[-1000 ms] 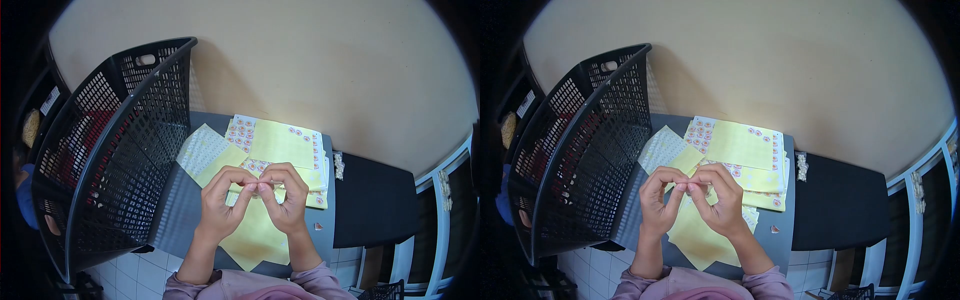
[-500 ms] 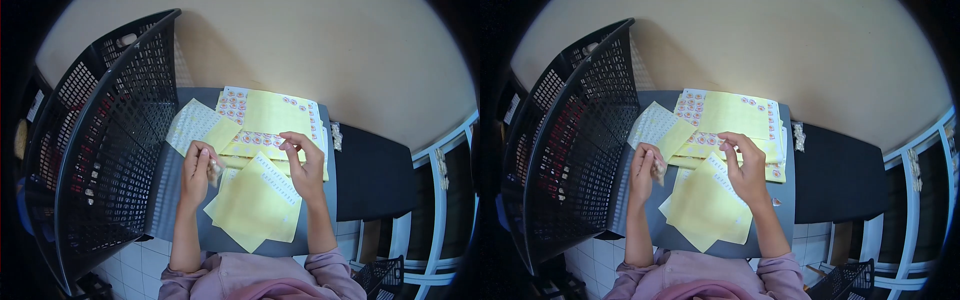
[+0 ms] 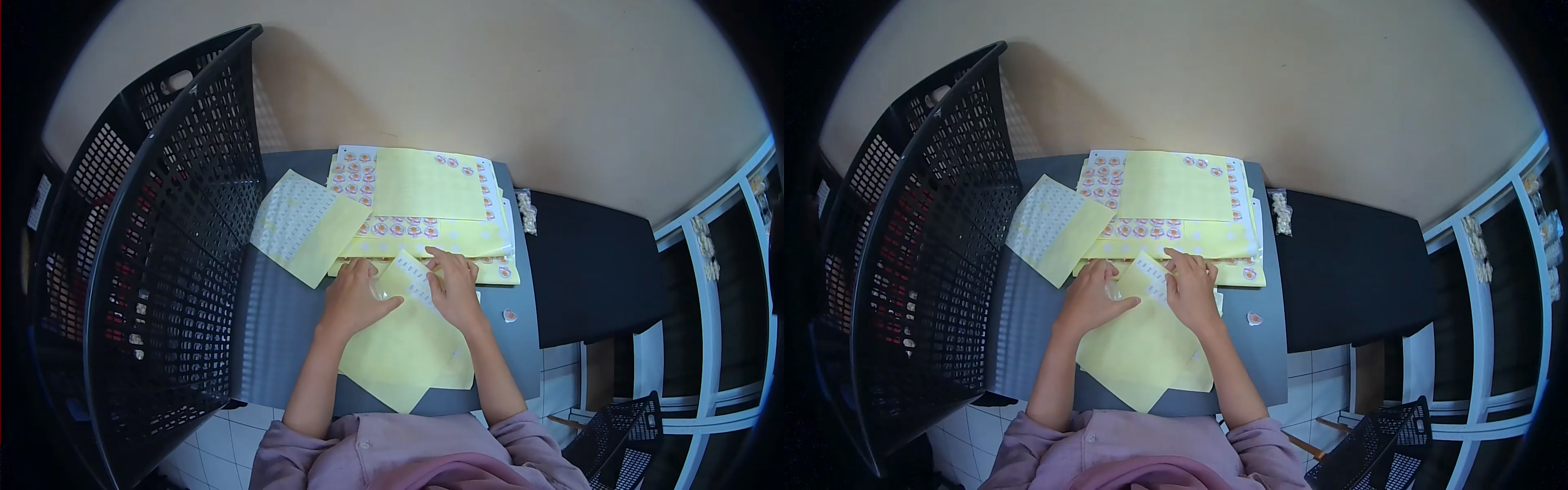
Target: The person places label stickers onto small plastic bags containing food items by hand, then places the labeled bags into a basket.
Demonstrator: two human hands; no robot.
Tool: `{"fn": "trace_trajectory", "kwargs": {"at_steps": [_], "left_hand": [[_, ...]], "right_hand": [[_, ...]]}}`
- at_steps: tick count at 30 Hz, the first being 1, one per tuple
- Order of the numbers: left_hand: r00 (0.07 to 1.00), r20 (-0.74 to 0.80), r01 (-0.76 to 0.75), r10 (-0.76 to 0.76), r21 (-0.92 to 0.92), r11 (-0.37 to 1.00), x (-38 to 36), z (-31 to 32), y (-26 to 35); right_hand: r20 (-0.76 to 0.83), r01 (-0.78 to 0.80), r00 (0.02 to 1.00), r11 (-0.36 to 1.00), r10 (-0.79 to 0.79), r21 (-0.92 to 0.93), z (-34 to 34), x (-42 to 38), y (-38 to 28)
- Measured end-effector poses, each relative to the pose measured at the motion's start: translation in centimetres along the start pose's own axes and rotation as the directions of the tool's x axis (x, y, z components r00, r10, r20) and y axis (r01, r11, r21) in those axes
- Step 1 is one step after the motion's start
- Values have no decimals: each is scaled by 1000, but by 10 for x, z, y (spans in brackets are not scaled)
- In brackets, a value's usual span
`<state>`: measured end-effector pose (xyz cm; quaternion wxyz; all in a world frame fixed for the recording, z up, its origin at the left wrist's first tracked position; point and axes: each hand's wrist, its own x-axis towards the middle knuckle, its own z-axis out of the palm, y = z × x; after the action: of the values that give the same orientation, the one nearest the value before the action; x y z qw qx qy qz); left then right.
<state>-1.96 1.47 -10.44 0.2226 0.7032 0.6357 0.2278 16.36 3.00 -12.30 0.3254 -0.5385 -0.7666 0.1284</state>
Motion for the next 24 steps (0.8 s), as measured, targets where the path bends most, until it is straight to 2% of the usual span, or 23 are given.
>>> {"fn": "trace_trajectory", "kwargs": {"at_steps": [1, 2, 3, 4, 5, 6, 7, 8, 10, 13, 14, 15, 16, 18, 22, 24], "left_hand": [[1000, -1, -20, 20, -44, 999, 1, -1, -2], [1000, -1, -21, 21, -44, 999, 4, -4, -3], [995, 95, 14, -2, -127, 992, 7, -8, -3], [981, 193, 58, -18, -204, 977, 11, -12, -4], [981, 192, 57, -17, -204, 977, 15, -14, -7], [964, 259, 17, 57, -275, 961, 20, -15, -12], [939, 319, -16, 133, -345, 938, 23, -14, -18], [940, 316, -17, 132, -343, 939, 25, -7, -27], [935, 279, -51, 219, -506, 861, 30, 6, -36], [936, 286, -13, 206, -556, 831, 29, 1, -31], [936, 287, -13, 206, -556, 831, 29, 0, -27], [936, 290, 27, 202, -630, 776, 28, -2, -23], [935, 293, 66, 199, -697, 714, 28, -2, -22], [931, 298, 76, 211, -724, 686, 30, 0, -26], [923, 311, 123, 224, -794, 596, 32, -3, -25], [913, 355, 150, 200, -749, 645, 34, -7, -26]], "right_hand": [[-1, 0, 1000, 1000, 0, -1, 0, 1, 1], [31, -43, 999, 974, 37, 223, 1, 3, 2], [70, -89, 995, 897, 65, 433, 0, 4, 3], [69, -89, 995, 897, 65, 433, 0, 4, 1], [37, -86, 996, 856, 78, 511, 0, 5, -1], [6, -79, 996, 807, 92, 585, 0, 5, -4], [6, -76, 996, 806, 90, 587, 0, 5, -6], [-48, -29, 996, 817, 70, 576, -1, 5, -8], [-105, 19, 993, 827, 48, 561, -3, 5, -10], [-131, 72, 991, 879, -11, 470, -8, 1, -14], [-185, 174, 975, 937, -121, 302, -11, 1, -17], [-216, 268, 947, 956, -238, 120, -13, 0, -20], [-217, 269, 947, 956, -239, 121, -15, -1, -23], [-165, 306, 940, 951, -297, 35, -15, -3, -28], [-202, 316, 933, 947, -298, 61, -11, -2, -25], [-209, 339, 923, 939, -322, 51, -10, -3, -24]]}}
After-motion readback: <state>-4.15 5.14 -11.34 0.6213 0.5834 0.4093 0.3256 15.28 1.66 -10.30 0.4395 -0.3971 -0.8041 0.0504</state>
